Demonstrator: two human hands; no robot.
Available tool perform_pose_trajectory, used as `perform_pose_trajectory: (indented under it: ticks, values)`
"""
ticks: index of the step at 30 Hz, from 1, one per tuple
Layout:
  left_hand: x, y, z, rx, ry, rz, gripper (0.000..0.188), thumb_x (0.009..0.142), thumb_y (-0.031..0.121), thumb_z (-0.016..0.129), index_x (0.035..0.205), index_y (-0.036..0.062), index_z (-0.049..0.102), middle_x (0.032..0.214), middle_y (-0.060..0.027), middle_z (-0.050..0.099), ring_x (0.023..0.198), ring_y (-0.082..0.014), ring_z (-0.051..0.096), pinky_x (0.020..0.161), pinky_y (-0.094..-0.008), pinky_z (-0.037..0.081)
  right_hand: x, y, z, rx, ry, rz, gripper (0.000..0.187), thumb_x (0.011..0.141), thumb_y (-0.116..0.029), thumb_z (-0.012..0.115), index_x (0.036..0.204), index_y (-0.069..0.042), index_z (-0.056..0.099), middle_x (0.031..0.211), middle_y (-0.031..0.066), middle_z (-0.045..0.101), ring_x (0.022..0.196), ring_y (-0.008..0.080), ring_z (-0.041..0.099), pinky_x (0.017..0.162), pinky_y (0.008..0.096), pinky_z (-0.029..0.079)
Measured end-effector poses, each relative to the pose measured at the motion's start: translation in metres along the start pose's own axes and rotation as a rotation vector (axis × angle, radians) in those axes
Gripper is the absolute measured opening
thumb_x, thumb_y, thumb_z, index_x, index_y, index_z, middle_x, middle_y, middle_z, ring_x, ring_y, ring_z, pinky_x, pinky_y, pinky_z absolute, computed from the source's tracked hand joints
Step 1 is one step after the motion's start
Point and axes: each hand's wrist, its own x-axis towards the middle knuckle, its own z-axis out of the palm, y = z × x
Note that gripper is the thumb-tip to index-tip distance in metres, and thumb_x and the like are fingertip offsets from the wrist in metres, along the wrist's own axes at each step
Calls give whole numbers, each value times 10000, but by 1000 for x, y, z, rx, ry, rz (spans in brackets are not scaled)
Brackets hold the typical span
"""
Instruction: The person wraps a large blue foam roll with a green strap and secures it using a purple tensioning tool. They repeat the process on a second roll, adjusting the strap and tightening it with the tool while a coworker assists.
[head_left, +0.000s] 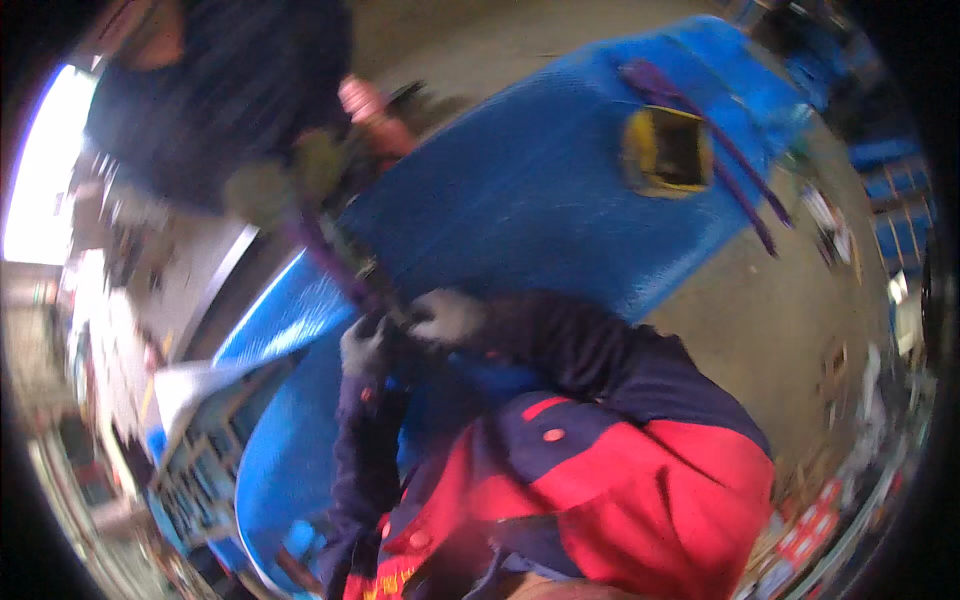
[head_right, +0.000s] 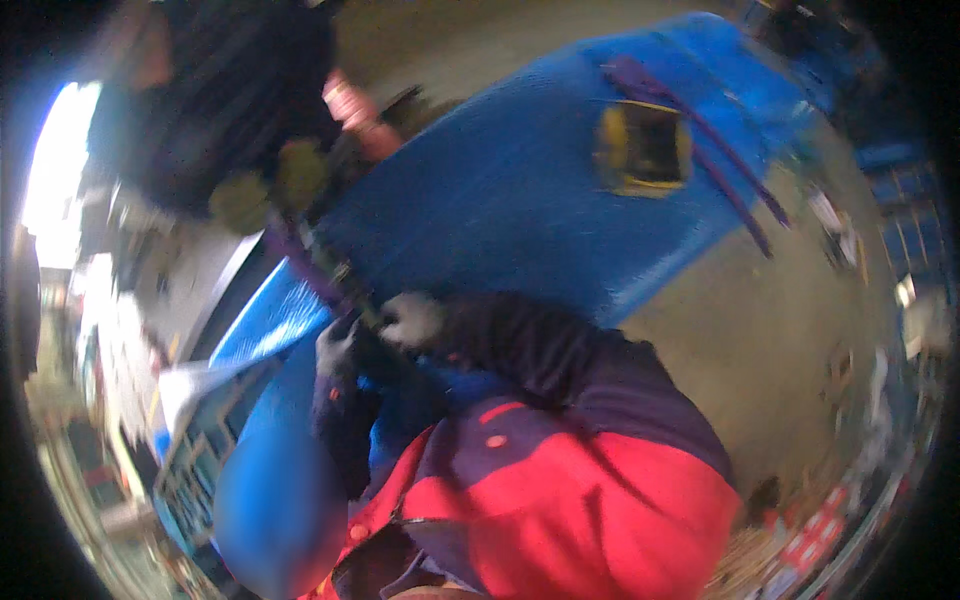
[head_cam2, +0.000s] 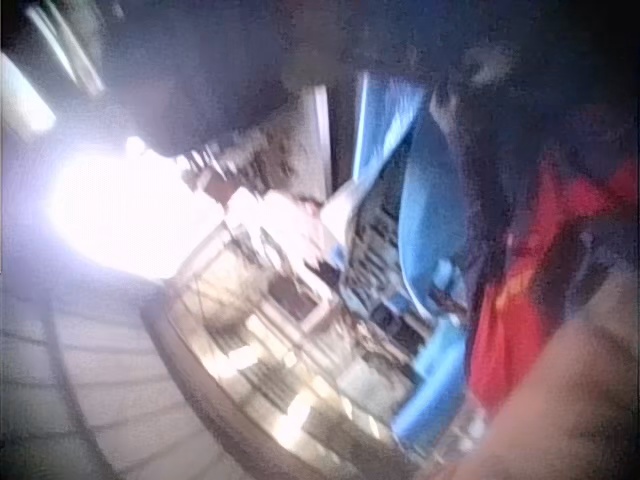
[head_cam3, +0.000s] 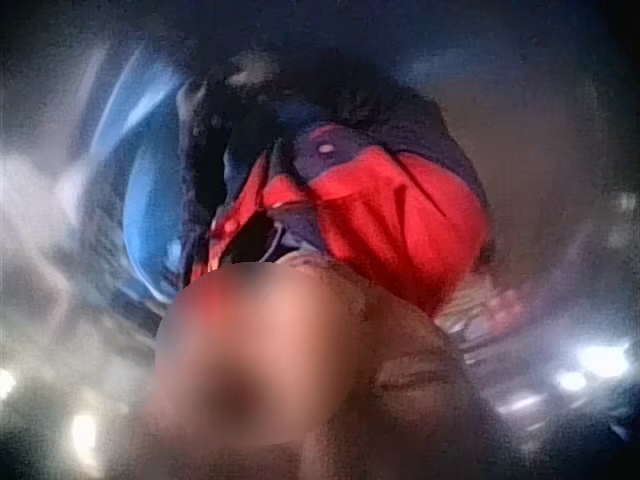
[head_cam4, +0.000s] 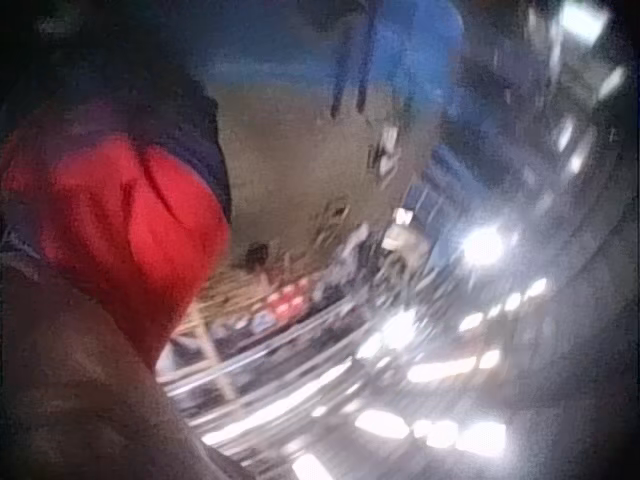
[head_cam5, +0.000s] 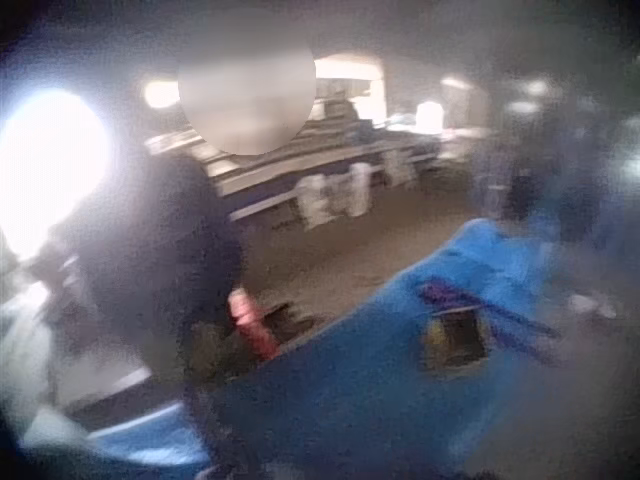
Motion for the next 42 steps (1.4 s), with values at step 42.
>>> perform_pose_trajectory:
  ticks: [42]
  values:
    - [-55,-14,-2,600,297,914,539,795,147,770,1315,98,636,1303,-173,641,1190,-418,608,1007,-498,509,-67,-14,-3,-531,568,-534,365,890,-225,770,1195,-44,682,1145,178,682,1051,367,676,906,431,544]
